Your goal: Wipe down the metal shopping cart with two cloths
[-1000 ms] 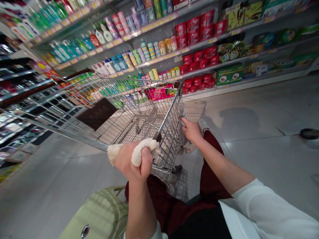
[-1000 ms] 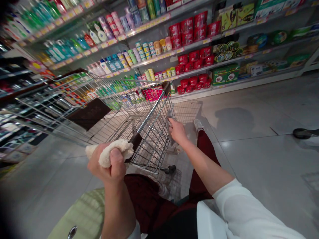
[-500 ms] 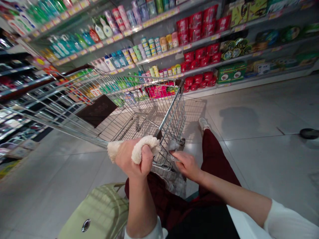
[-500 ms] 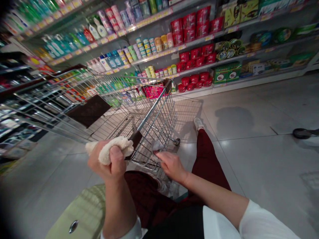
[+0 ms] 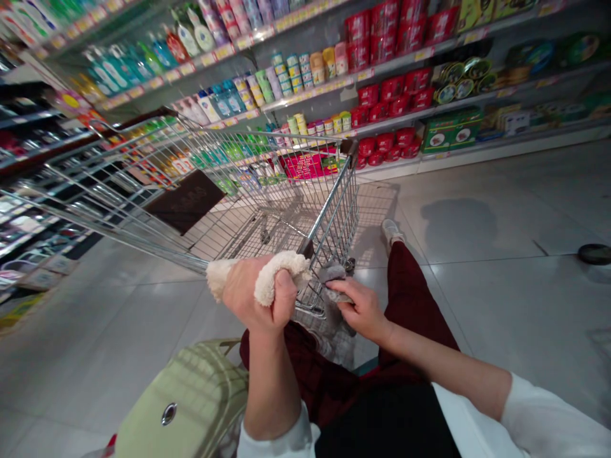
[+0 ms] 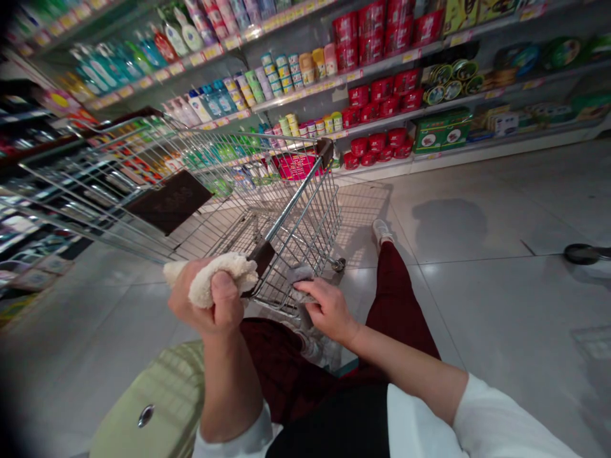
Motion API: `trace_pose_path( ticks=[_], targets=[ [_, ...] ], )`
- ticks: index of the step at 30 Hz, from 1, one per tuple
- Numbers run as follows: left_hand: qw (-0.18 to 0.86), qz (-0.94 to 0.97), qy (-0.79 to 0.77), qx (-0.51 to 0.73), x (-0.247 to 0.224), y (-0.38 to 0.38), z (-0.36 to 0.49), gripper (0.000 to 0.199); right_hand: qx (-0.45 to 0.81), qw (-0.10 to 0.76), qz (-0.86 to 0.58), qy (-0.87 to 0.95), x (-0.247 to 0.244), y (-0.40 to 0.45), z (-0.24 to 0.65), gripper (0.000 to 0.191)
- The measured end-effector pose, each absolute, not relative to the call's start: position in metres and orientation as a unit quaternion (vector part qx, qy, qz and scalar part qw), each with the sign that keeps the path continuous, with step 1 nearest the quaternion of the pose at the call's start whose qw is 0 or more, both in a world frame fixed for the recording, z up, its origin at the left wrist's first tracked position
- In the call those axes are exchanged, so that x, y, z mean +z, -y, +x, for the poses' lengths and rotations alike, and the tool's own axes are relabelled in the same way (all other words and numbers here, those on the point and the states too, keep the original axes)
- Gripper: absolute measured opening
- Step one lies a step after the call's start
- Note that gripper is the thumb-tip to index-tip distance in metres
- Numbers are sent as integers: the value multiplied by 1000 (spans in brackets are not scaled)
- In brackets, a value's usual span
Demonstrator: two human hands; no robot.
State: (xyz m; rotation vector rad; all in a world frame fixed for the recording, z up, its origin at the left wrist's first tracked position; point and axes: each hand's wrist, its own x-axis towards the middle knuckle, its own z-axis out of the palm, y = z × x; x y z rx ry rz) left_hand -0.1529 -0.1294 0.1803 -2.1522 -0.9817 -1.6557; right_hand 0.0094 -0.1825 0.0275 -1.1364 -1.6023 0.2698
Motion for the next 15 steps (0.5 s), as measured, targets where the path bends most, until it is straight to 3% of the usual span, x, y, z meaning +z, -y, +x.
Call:
trace_pose_path(
  ticks=[8,15],
  targets=[
    [116,-735,329,-581,180,130,-153,25,155,488,-497,701,-21,185,7,36],
    [119,-732,331,-584,181,131,-151,27,117,512,-420,740,14,192,0,45]
  ],
)
